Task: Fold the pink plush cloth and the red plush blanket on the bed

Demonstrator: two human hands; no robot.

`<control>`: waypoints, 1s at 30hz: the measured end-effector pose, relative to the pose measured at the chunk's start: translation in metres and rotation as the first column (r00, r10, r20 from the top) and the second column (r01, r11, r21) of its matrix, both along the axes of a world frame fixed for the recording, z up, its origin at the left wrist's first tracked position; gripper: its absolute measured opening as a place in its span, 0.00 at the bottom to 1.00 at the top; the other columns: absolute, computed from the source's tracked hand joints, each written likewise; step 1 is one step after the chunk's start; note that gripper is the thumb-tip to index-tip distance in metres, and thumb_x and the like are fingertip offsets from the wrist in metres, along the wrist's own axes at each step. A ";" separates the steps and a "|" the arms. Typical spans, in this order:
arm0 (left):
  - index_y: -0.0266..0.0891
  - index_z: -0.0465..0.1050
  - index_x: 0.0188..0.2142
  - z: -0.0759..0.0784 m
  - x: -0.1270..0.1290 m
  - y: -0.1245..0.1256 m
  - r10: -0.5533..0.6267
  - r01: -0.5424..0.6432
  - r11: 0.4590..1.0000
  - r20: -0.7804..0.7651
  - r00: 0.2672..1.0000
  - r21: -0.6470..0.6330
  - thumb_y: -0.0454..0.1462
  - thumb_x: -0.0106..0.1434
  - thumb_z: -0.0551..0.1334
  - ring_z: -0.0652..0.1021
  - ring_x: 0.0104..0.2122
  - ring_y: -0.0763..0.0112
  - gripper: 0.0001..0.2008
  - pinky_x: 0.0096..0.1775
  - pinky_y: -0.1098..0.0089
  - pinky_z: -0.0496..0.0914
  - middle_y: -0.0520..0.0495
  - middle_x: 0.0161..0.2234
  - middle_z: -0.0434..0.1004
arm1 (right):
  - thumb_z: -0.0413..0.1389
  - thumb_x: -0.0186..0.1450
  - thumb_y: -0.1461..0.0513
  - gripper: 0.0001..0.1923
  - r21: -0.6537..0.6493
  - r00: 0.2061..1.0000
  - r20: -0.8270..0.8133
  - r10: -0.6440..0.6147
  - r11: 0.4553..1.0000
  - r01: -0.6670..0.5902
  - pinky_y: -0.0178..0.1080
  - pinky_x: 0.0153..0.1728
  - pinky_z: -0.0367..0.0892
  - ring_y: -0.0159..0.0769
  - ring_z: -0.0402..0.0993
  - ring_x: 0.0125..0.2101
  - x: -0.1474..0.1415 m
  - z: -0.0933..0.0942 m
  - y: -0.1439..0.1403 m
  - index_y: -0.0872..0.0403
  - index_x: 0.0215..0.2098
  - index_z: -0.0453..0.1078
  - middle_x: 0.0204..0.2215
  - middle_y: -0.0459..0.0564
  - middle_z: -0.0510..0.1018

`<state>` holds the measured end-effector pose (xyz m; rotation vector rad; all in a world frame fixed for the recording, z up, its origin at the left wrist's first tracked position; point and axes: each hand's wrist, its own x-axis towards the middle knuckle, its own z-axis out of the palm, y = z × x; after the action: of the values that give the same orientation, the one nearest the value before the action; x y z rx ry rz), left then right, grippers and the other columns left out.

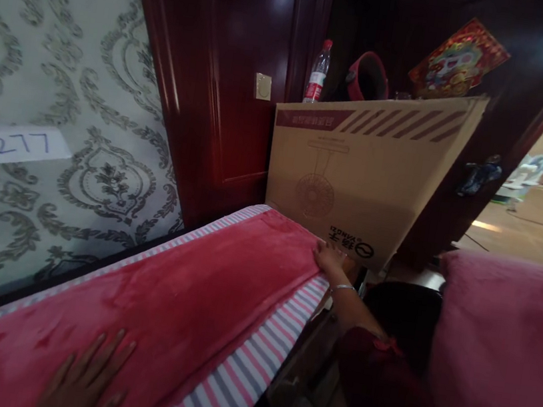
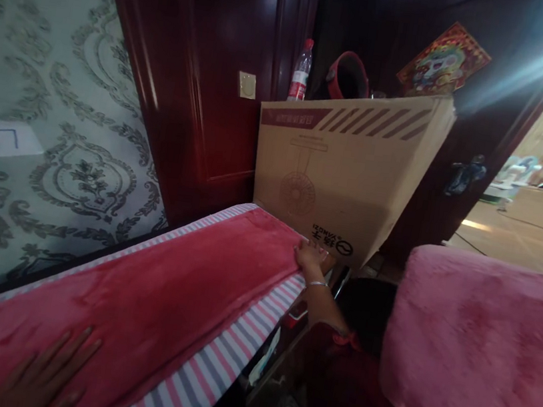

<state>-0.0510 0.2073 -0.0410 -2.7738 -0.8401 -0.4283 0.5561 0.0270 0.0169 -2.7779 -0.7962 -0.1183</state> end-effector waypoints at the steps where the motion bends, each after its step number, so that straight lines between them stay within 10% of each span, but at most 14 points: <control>1: 0.51 0.69 0.62 0.006 0.004 -0.004 0.011 -0.011 1.000 -0.012 1.000 -0.012 0.47 0.65 0.53 0.67 0.64 0.50 0.27 0.63 0.46 0.58 0.47 0.64 0.68 | 0.42 0.71 0.57 0.26 0.021 0.999 0.005 -0.039 0.999 0.039 0.61 0.60 0.56 0.56 0.55 0.66 -0.004 0.000 -0.007 0.52 0.64 0.65 0.66 0.61 0.63; 7: 0.47 0.62 0.67 0.036 0.019 -0.029 0.040 -0.043 0.995 -0.029 0.999 -0.092 0.47 0.68 0.51 0.60 0.68 0.50 0.29 0.64 0.44 0.55 0.43 0.68 0.60 | 0.42 0.71 0.58 0.31 0.127 0.994 0.058 -0.091 0.988 0.083 0.62 0.59 0.55 0.63 0.53 0.66 -0.042 0.000 -0.034 0.64 0.67 0.58 0.68 0.72 0.56; 13: 0.45 0.63 0.66 0.051 0.022 -0.051 0.001 0.017 0.982 0.093 0.996 -0.186 0.45 0.70 0.53 0.61 0.67 0.53 0.27 0.65 0.45 0.54 0.40 0.68 0.60 | 0.44 0.71 0.59 0.29 0.156 0.971 0.143 0.191 0.965 -0.213 0.55 0.61 0.57 0.57 0.58 0.64 -0.105 0.012 -0.019 0.64 0.67 0.59 0.64 0.69 0.63; 20: 0.46 0.58 0.68 0.051 0.030 -0.122 -0.043 0.032 0.957 -0.032 0.999 -0.287 0.47 0.69 0.56 0.59 0.68 0.48 0.30 0.64 0.41 0.54 0.40 0.69 0.57 | 0.43 0.73 0.53 0.28 0.014 0.619 0.130 0.774 0.623 -0.782 0.54 0.64 0.54 0.47 0.53 0.68 -0.215 -0.015 0.005 0.48 0.70 0.56 0.70 0.53 0.56; 26: 0.45 0.59 0.68 0.045 0.009 -0.154 0.065 -0.068 0.957 -0.020 0.998 -0.283 0.43 0.70 0.56 0.59 0.68 0.51 0.28 0.65 0.42 0.54 0.40 0.69 0.59 | 0.39 0.72 0.54 0.28 -0.013 0.601 0.154 0.784 0.610 -0.792 0.55 0.63 0.56 0.48 0.58 0.66 -0.221 -0.043 -0.008 0.50 0.66 0.64 0.65 0.52 0.66; 30: 0.47 0.59 0.68 0.044 -0.051 -0.165 0.256 -0.246 0.928 -0.002 0.967 -0.281 0.42 0.68 0.59 0.58 0.69 0.50 0.29 0.65 0.40 0.53 0.39 0.69 0.58 | 0.38 0.69 0.51 0.31 0.102 0.518 0.285 0.807 0.512 -0.853 0.57 0.59 0.62 0.52 0.67 0.60 -0.197 -0.072 -0.003 0.52 0.59 0.72 0.58 0.56 0.75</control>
<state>-0.1024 0.0418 0.0027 -2.8555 -1.3405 -0.3346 0.3591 0.0236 -0.0549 -1.8730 -1.9514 -0.2859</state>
